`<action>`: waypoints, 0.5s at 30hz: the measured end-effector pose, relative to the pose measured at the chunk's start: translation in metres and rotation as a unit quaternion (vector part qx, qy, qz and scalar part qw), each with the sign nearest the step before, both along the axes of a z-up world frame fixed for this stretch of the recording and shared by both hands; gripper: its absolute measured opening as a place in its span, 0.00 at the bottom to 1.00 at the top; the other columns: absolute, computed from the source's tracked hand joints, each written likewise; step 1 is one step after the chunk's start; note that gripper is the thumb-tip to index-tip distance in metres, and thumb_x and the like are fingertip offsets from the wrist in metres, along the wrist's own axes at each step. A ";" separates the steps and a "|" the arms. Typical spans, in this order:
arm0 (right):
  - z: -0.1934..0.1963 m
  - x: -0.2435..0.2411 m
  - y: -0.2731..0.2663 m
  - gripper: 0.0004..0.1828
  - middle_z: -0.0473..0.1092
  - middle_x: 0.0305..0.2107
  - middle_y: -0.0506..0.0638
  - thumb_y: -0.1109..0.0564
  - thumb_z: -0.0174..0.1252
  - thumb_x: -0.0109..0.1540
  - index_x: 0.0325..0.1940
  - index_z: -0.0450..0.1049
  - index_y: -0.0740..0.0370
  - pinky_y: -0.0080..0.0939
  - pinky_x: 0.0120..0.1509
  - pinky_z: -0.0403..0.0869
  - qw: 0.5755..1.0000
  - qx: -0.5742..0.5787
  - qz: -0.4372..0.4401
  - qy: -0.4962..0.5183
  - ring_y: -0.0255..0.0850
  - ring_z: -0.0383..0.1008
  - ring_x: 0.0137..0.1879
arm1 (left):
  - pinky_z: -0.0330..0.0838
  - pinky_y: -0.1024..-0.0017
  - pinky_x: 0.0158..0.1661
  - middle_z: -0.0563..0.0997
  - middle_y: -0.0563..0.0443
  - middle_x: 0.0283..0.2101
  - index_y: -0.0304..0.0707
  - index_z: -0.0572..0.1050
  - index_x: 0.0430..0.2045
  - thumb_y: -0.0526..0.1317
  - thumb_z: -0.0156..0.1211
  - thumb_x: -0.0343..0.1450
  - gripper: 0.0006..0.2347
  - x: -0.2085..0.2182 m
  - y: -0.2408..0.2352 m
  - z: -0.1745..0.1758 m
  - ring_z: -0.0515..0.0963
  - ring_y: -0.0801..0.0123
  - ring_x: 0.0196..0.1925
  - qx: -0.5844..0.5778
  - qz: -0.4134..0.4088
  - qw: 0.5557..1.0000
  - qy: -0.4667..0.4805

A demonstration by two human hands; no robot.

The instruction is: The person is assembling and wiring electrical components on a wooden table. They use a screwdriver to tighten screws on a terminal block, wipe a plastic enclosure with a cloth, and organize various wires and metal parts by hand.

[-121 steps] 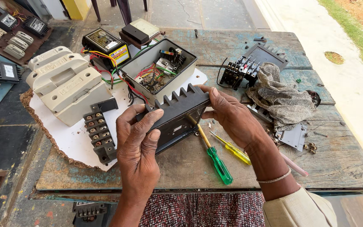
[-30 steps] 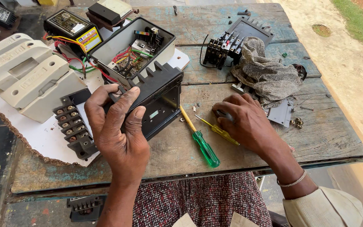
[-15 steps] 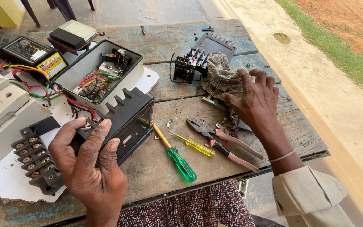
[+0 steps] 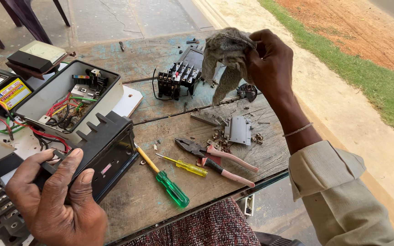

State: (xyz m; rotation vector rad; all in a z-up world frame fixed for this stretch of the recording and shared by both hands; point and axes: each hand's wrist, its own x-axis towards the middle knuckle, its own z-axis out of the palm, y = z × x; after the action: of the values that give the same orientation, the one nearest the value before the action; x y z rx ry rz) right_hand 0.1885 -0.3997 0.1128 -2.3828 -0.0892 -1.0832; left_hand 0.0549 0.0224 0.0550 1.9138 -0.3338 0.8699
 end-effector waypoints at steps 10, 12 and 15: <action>-0.013 -0.027 0.131 0.13 0.77 0.30 0.52 0.62 0.57 0.66 0.55 0.74 0.56 0.39 0.33 0.76 0.959 0.211 0.114 0.149 0.37 0.76 0.32 | 0.75 0.73 0.61 0.64 0.39 0.61 0.32 0.77 0.55 0.31 0.62 0.81 0.09 0.005 0.008 -0.023 0.72 0.62 0.59 0.035 0.002 0.999 -0.041; -0.037 -0.030 0.159 0.16 0.74 0.44 0.56 0.65 0.57 0.64 0.55 0.76 0.54 0.41 0.44 0.80 0.995 -0.002 0.077 0.065 0.41 0.78 0.40 | 0.75 0.73 0.61 0.63 0.40 0.60 0.32 0.77 0.55 0.32 0.62 0.82 0.09 0.006 0.012 -0.026 0.73 0.63 0.58 0.049 0.000 0.998 -0.036; -0.068 -0.023 0.185 0.23 0.70 0.50 0.58 0.61 0.58 0.59 0.59 0.72 0.54 0.49 0.53 0.74 0.967 -0.176 0.056 0.176 0.50 0.72 0.54 | 0.74 0.74 0.61 0.64 0.41 0.60 0.34 0.77 0.55 0.34 0.62 0.83 0.07 0.002 0.017 -0.033 0.75 0.63 0.58 0.092 0.023 0.995 -0.029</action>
State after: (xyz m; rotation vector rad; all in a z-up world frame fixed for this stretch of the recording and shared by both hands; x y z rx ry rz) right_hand 0.1654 -0.2148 0.0446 -2.8115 -0.3082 -0.6178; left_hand 0.0568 0.0392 0.0221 2.0754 -0.4178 0.9550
